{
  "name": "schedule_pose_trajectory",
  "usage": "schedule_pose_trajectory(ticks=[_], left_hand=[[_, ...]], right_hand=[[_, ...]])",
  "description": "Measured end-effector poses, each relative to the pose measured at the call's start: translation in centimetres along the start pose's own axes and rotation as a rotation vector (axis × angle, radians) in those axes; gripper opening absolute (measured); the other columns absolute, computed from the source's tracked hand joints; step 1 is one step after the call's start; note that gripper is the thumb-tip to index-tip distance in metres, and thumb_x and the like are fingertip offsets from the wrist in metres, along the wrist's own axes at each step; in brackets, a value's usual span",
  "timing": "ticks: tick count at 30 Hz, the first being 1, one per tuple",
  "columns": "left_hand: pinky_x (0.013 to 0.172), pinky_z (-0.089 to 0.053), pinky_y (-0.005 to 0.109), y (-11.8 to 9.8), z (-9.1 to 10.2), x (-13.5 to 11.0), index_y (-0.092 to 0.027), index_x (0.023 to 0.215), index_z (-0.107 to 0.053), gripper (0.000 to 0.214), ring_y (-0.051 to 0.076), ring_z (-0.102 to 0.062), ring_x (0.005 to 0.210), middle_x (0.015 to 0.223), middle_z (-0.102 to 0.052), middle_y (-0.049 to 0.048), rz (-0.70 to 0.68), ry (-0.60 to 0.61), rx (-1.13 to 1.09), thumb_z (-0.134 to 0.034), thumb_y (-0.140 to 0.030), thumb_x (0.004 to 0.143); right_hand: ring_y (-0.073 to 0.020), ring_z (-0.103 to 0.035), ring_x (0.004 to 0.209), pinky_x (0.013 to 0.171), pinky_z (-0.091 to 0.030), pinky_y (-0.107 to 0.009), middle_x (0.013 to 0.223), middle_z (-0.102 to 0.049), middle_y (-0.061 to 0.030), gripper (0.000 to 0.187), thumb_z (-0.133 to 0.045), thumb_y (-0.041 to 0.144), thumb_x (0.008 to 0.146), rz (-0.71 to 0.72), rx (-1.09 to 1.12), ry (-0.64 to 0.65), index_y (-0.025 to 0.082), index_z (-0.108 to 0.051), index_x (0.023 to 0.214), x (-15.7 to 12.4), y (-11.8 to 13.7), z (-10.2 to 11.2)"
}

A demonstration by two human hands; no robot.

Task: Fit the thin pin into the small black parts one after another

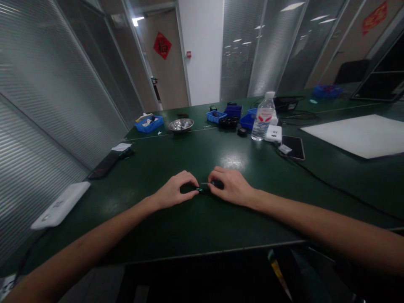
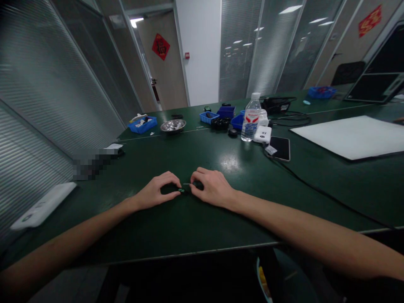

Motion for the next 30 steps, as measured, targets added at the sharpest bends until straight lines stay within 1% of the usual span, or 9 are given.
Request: schedule_pose_trajectory(ticks=[7, 12, 15, 18, 21, 24, 26, 28, 30], left_hand=[[0.096, -0.047, 0.038, 0.3, -0.1, 0.1, -0.02, 0.106, -0.064, 0.018, 0.024, -0.058, 0.107, 0.112, -0.066, 0.0075, 0.008, -0.025, 0.029, -0.068, -0.031, 0.092], [0.099, -0.046, 0.041, 0.1, 0.0, 0.1, -0.021, 0.114, -0.067, 0.026, 0.026, -0.059, 0.112, 0.117, -0.067, 0.0081, -0.009, -0.015, 0.055, -0.069, -0.035, 0.092], [0.105, -0.044, 0.045, 0.1, -0.1, 0.0, -0.023, 0.127, -0.066, 0.034, 0.027, -0.057, 0.123, 0.13, -0.066, 0.0094, -0.026, -0.013, 0.087, -0.064, -0.039, 0.097], [0.116, -0.035, 0.051, 0.5, -0.5, -0.2, -0.024, 0.14, -0.061, 0.044, 0.029, -0.047, 0.14, 0.149, -0.057, 0.0103, -0.035, 0.002, 0.133, -0.059, -0.044, 0.1], [0.121, -0.03, 0.051, 0.8, -1.1, -0.2, -0.025, 0.145, -0.057, 0.047, 0.029, -0.039, 0.149, 0.156, -0.049, 0.01, -0.053, 0.022, 0.121, -0.055, -0.044, 0.102], [0.121, -0.029, 0.051, 1.0, -1.2, -0.3, -0.028, 0.146, -0.056, 0.045, 0.028, -0.039, 0.149, 0.156, -0.05, 0.0084, -0.074, 0.023, 0.078, -0.055, -0.041, 0.103], [0.12, -0.03, 0.051, 1.0, -1.1, -0.3, -0.029, 0.144, -0.058, 0.043, 0.028, -0.042, 0.147, 0.153, -0.054, 0.0079, -0.079, 0.025, 0.048, -0.057, -0.04, 0.102], [0.117, -0.035, 0.048, 1.0, -0.8, -0.4, -0.028, 0.137, -0.063, 0.038, 0.027, -0.049, 0.141, 0.146, -0.06, 0.008, -0.076, 0.012, 0.012, -0.061, -0.039, 0.1], [0.112, -0.04, 0.046, 0.9, -0.5, -0.4, -0.026, 0.125, -0.069, 0.029, 0.026, -0.056, 0.132, 0.136, -0.066, 0.008, -0.075, -0.011, -0.013, -0.064, -0.037, 0.099]], right_hand=[[-0.0144, -0.059, 0.074, 0.067, -0.04, -0.027, 0.096, -0.065, -0.0024, 0.01, -0.063, 0.027, 0.092, 0.015, -0.003, 0.004, 0.02, -0.067, 0.099, 0.0, 0.0, -0.2], [-0.0147, -0.059, 0.074, 0.067, -0.041, -0.027, 0.094, -0.065, -0.0024, 0.01, -0.062, 0.027, 0.092, 0.034, -0.005, 0.018, 0.02, -0.066, 0.098, 0.0, 0.1, -0.2], [-0.0148, -0.058, 0.073, 0.068, -0.042, -0.028, 0.093, -0.064, -0.0028, 0.01, -0.061, 0.027, 0.093, 0.035, -0.013, 0.027, 0.02, -0.066, 0.099, 0.1, 0.3, -0.2], [-0.0147, -0.058, 0.072, 0.068, -0.042, -0.028, 0.092, -0.064, -0.003, 0.01, -0.06, 0.029, 0.094, 0.031, -0.014, 0.036, 0.02, -0.065, 0.098, 0.1, 0.4, -0.1], [-0.0151, -0.059, 0.072, 0.068, -0.043, -0.028, 0.093, -0.063, -0.0032, 0.01, -0.06, 0.028, 0.094, 0.03, -0.012, 0.038, 0.02, -0.065, 0.097, 0.1, 0.3, -0.2], [-0.0156, -0.059, 0.074, 0.069, -0.044, -0.028, 0.094, -0.064, -0.0037, 0.01, -0.06, 0.029, 0.095, 0.047, -0.01, 0.035, 0.021, -0.065, 0.096, 0.1, 0.3, -0.3], [-0.0156, -0.059, 0.074, 0.069, -0.044, -0.028, 0.094, -0.064, -0.0037, 0.011, -0.06, 0.031, 0.096, 0.045, -0.012, 0.034, 0.021, -0.065, 0.097, 0.1, 0.2, -0.3], [-0.0155, -0.058, 0.072, 0.068, -0.044, -0.028, 0.093, -0.064, -0.0033, 0.011, -0.059, 0.031, 0.096, 0.038, -0.017, 0.038, 0.021, -0.065, 0.097, 0.1, 0.2, -0.4], [-0.0156, -0.058, 0.072, 0.067, -0.043, -0.028, 0.092, -0.064, -0.003, 0.01, -0.059, 0.03, 0.096, 0.034, -0.025, 0.039, 0.022, -0.064, 0.097, 0.1, 0.2, -0.4]])
Point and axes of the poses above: each hand's wrist, its own x-axis towards the middle knuckle, its own z-axis out of the back of the hand, y = z × x, the point moved 4 cm from there along x, towards the middle knuckle
